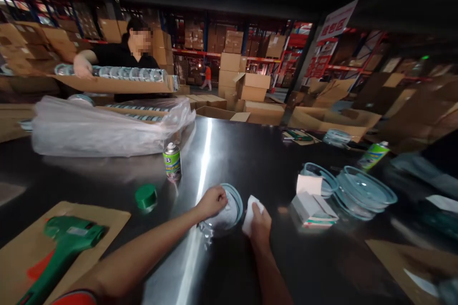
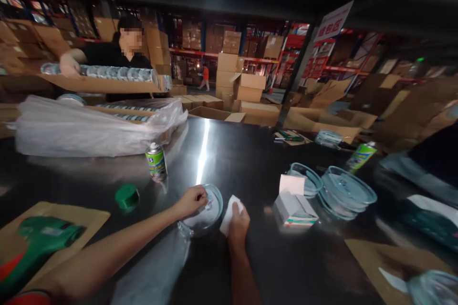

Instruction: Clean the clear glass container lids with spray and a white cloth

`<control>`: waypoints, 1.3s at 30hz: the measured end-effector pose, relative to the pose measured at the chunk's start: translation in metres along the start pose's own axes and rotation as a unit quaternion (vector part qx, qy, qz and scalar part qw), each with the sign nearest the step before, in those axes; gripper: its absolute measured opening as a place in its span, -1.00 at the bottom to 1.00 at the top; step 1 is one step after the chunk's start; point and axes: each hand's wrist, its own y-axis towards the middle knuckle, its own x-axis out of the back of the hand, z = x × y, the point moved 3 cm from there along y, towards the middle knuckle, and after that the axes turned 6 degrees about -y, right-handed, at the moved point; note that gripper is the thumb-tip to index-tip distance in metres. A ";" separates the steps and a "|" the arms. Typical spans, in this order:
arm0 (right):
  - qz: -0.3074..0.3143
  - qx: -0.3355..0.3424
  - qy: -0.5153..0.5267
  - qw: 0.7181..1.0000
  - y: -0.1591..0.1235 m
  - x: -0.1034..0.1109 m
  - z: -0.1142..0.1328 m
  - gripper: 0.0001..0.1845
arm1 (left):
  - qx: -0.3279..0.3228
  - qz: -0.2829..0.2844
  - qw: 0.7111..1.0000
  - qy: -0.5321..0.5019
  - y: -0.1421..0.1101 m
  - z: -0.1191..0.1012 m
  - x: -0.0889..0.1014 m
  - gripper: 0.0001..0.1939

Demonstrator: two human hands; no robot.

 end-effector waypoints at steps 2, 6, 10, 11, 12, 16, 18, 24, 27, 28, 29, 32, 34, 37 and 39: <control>0.001 -0.031 -0.004 1.000 0.003 0.008 0.008 -0.69 | -0.027 0.017 0.999 -0.013 0.006 -0.006 -0.007 -0.80; -0.031 -0.045 -0.012 0.998 0.001 0.033 0.027 -0.63 | -0.091 0.069 0.993 -0.041 0.019 -0.019 -0.025 -0.78; -0.064 -0.032 -0.030 0.997 -0.013 0.057 0.042 -0.59 | -0.150 0.119 0.978 -0.076 0.028 -0.037 -0.045 -0.77; -0.073 -0.032 -0.034 0.996 -0.017 0.062 0.043 -0.59 | -0.161 0.129 0.975 -0.086 0.029 -0.042 -0.049 -0.78; -0.083 -0.033 -0.036 0.995 -0.021 0.066 0.045 -0.59 | -0.169 0.136 0.972 -0.094 0.031 -0.046 -0.052 -0.78; -0.105 -0.035 -0.026 0.993 -0.033 0.075 0.047 -0.60 | -0.191 0.150 0.963 -0.119 0.034 -0.060 -0.062 -0.81; -0.109 -0.029 -0.015 0.994 -0.036 0.074 0.049 -0.57 | -0.199 0.157 0.959 -0.128 0.036 -0.063 -0.065 -0.79; -0.142 -0.026 0.026 0.989 -0.034 0.060 0.052 -0.47 | -0.204 0.174 0.950 -0.159 0.047 -0.055 -0.065 -0.75; -0.157 -0.037 0.052 0.986 -0.030 0.050 0.050 -0.45 | -0.193 0.174 0.951 -0.169 0.053 -0.048 -0.063 -0.75; -0.164 -0.041 0.060 0.984 -0.029 0.047 0.049 -0.45 | -0.189 0.174 0.951 -0.172 0.054 -0.047 -0.062 -0.74; -0.172 -0.045 0.067 0.982 -0.029 0.045 0.048 -0.44 | -0.185 0.172 0.951 -0.176 0.055 -0.046 -0.062 -0.74; -0.203 -0.045 0.082 0.975 -0.026 0.042 0.047 -0.44 | -0.174 0.162 0.952 -0.191 0.055 -0.046 -0.062 -0.73; -0.221 -0.035 0.086 0.971 -0.025 0.042 0.047 -0.45 | -0.166 0.150 0.953 -0.203 0.054 -0.048 -0.062 -0.70; -0.239 -0.026 0.086 0.967 -0.023 0.042 0.048 -0.49 | -0.151 0.129 0.955 -0.222 0.053 -0.051 -0.061 -0.67; -0.248 -0.024 0.087 0.965 -0.021 0.041 0.049 -0.51 | -0.143 0.119 0.954 -0.234 0.053 -0.051 -0.059 -0.66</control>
